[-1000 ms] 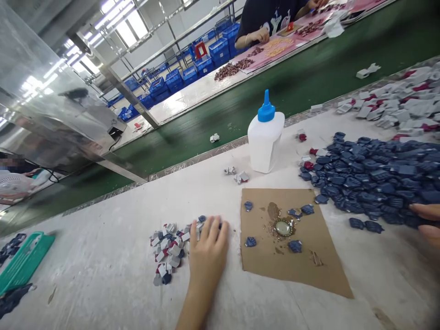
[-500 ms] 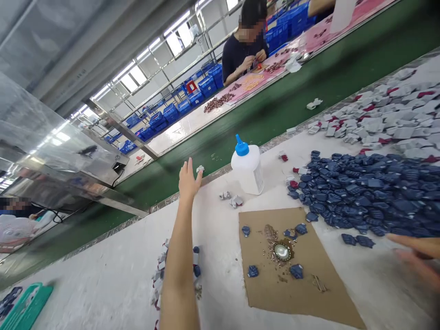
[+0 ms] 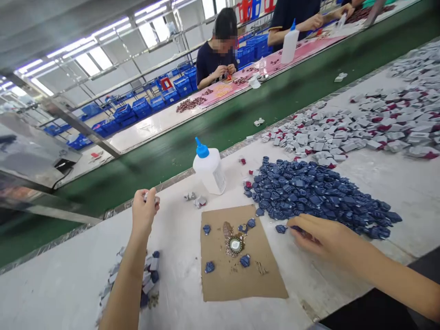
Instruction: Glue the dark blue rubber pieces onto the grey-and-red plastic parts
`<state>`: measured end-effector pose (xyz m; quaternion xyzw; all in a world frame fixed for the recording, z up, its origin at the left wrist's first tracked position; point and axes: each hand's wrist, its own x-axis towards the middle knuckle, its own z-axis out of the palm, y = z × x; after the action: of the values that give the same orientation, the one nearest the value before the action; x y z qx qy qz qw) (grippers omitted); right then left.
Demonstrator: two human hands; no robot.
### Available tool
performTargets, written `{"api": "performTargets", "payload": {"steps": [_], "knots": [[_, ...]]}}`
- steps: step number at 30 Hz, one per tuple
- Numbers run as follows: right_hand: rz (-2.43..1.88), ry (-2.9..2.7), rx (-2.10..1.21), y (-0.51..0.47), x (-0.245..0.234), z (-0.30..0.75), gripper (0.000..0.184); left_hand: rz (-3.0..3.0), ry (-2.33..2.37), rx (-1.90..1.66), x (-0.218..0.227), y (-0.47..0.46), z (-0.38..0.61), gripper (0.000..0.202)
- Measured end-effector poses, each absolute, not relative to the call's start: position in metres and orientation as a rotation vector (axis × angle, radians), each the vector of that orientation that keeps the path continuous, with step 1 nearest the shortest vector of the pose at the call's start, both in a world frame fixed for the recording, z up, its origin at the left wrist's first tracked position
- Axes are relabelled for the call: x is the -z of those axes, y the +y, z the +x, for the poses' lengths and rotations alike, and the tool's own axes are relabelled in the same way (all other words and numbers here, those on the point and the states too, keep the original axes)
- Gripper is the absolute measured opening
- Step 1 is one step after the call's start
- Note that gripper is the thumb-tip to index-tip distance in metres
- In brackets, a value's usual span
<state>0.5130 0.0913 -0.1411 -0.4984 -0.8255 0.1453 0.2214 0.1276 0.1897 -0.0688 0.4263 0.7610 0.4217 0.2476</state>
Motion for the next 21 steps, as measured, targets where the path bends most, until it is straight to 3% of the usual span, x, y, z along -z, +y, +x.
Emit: {"api": "performTargets", "payload": {"steps": [5,9,13,19,21], "knots": [[-1.193,-2.048,-1.246,0.097,0.116,0.503,0.025,0.767,1.683,-1.236,0.072,0.073,0.164,0.025],[-1.096,-1.797,-1.562,0.096,0.112,0.475,0.028,0.531,1.512,-1.400,0.096,0.012,0.199,0.039],[-1.110,-1.860,-1.440,0.097,0.113,0.448,0.030,0.299,1.430,-1.625,0.122,-0.010,0.233,0.042],[-0.907,-2.512,-0.752,0.114,0.121,0.436,0.041,0.207,1.318,-1.545,0.124,-0.012,0.257,0.037],[-0.828,-2.623,-0.603,0.120,0.129,0.432,0.036,0.201,1.296,-1.537,0.119,-0.012,0.258,0.034]]}}
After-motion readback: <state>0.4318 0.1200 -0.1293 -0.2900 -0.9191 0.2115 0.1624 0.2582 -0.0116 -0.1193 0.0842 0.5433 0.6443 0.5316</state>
